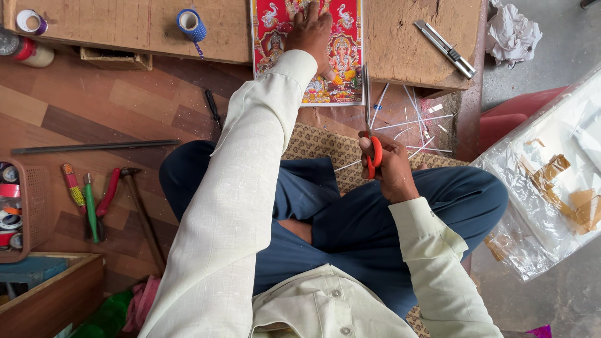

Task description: The person sits on the floor and frames a printed image by applying blue decorative tape to the edges of a cardboard backing, then places the print on the backing and trims excess material with scissors. The person repeats the process for another print, stacking the finished framed items on the table.

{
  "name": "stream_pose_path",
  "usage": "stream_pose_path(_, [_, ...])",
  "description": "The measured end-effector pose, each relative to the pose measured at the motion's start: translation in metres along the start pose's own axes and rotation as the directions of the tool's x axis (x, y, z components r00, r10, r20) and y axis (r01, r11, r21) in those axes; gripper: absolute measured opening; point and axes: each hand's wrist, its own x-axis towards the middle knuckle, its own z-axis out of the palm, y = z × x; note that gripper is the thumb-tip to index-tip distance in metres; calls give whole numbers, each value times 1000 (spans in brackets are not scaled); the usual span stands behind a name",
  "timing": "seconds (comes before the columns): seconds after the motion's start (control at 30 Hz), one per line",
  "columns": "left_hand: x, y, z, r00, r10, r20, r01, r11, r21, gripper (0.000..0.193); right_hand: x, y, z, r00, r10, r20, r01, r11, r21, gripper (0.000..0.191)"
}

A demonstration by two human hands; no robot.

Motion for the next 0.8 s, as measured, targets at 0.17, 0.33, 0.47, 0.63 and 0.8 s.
stream_pose_path(0.17, [5, -5, 6, 1000, 6, 6, -5, 999, -45, 117, -1, 1, -1, 1000, -15, -14, 15, 1000, -18, 49])
stream_pose_path(0.33, [9, -9, 10, 1000, 18, 6, -18, 998, -57, 109, -1, 0, -2, 999, -39, 7, 39, 999, -21, 49])
stream_pose_path(0.47, [8, -8, 6, 1000, 17, 18, -15, 996, -82, 109, 5, -2, 0, 1000, -5, 25, 4, 1000, 13, 48])
stream_pose_path(0.63, [7, -6, 0, 997, -8, 80, 15, 996, -84, 105, 17, -10, 2, 997, -31, 64, 30, 999, 12, 46])
stream_pose_path(0.8, [10, -7, 1, 1000, -10, 26, 14, 986, -169, 76, 14, -14, 3, 995, -62, 83, 62, 998, -2, 51])
